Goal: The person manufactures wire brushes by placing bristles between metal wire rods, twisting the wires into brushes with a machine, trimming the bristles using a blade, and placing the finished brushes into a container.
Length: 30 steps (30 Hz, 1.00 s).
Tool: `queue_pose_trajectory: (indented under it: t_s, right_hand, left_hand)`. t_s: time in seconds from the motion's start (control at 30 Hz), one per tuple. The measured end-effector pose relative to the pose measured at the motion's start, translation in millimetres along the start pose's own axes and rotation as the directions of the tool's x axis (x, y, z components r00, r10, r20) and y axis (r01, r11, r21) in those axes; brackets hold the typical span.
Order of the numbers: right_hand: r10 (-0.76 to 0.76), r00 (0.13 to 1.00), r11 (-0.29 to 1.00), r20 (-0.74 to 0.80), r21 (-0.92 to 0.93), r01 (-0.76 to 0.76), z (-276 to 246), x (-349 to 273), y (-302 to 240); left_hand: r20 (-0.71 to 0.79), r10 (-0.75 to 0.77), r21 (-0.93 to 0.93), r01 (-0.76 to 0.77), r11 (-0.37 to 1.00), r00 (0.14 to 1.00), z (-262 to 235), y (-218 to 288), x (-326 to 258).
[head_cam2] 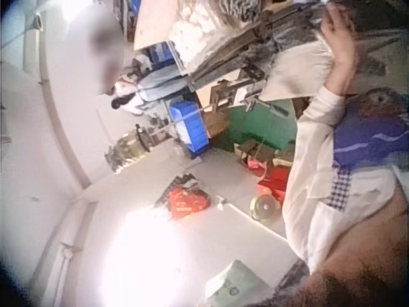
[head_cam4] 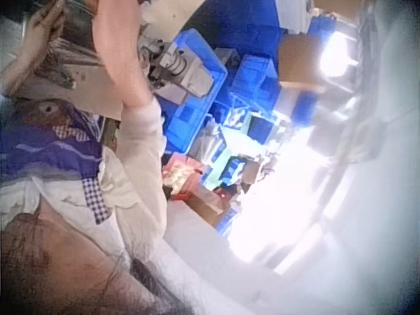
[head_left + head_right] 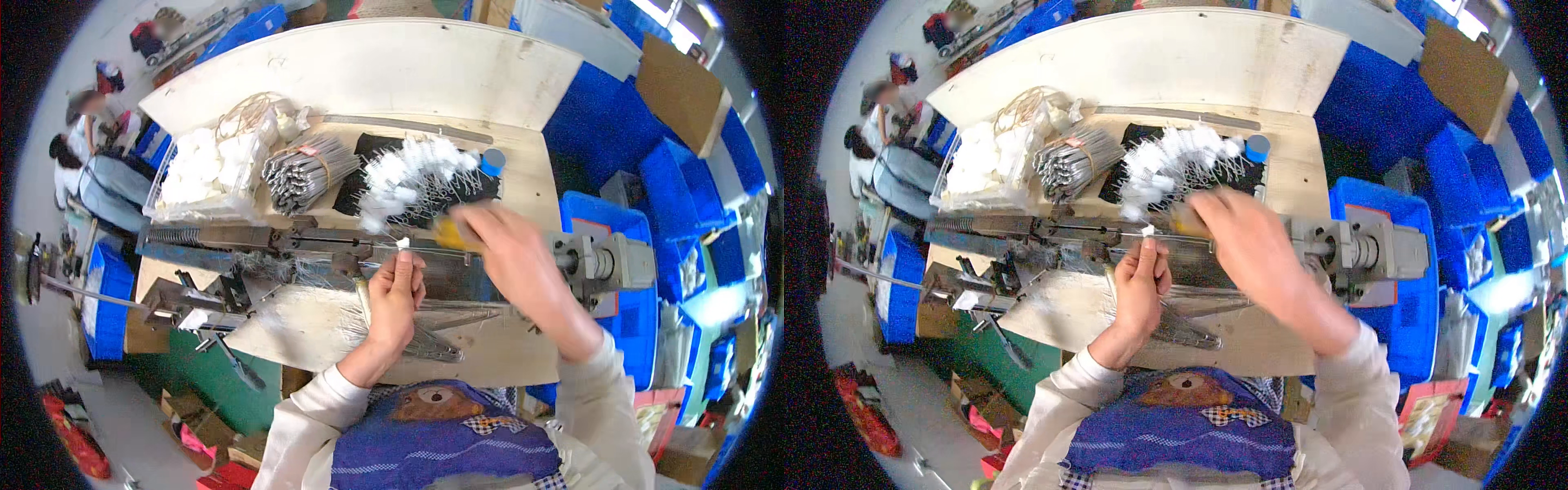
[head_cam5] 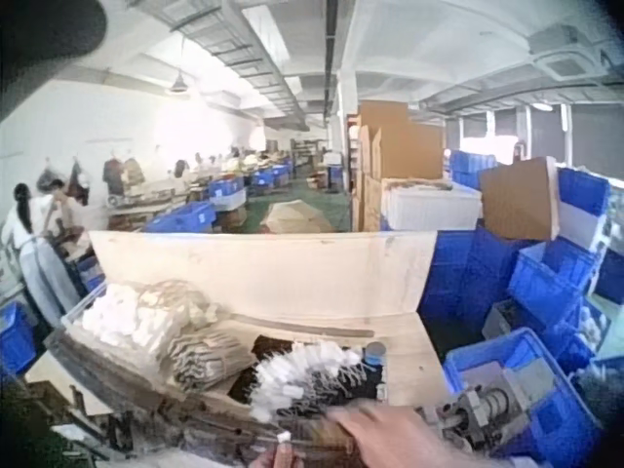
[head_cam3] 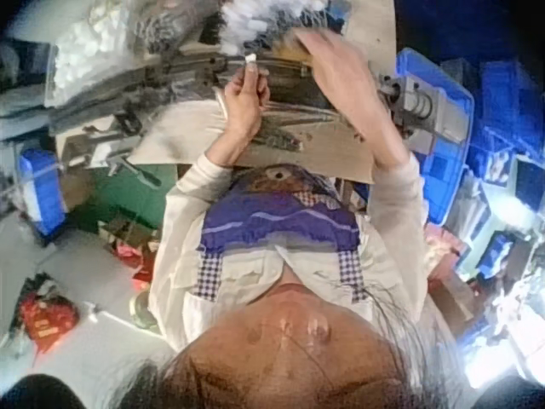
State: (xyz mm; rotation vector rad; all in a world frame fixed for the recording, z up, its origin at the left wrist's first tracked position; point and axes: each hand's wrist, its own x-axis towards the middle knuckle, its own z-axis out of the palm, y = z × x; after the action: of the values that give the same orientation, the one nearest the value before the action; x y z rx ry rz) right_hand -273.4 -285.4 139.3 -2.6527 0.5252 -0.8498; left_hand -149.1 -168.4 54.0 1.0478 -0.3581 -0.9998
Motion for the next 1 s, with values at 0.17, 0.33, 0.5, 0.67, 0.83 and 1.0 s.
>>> queue_pose_trajectory:
  t_s: [0.17,0.33,0.5,0.67,0.83,1.0]
  right_hand:
    - [-0.007,0.860,0.996,0.510,0.079,-0.039,49,37,13]
    - [0.180,0.757,0.792,0.629,0.364,-0.491,34,40,18]
    - [0.203,0.599,0.792,0.774,0.230,-0.565,22,60,16]
    - [0.001,0.854,1.000,0.520,0.012,-0.008,14,49,16]
    - [-0.087,0.937,0.989,0.338,-0.087,0.123,15,23,-28]
    - [0.004,0.998,0.998,0.066,0.070,-0.009,25,32,-9]
  left_hand:
    - [-0.023,-0.016,0.014,0.017,1.000,1.000,3,2,0]
    - [0.018,-0.082,-0.066,0.083,0.994,0.996,-3,2,-6]
    - [0.195,-0.155,-0.131,0.182,0.974,0.969,7,6,-4]
    - [0.351,-0.194,-0.657,0.389,0.646,0.916,5,37,0]
    - [0.479,-0.149,-0.721,0.484,0.496,0.865,-15,26,5]
    - [0.235,-0.224,-0.741,0.324,0.588,0.946,-5,32,-3]
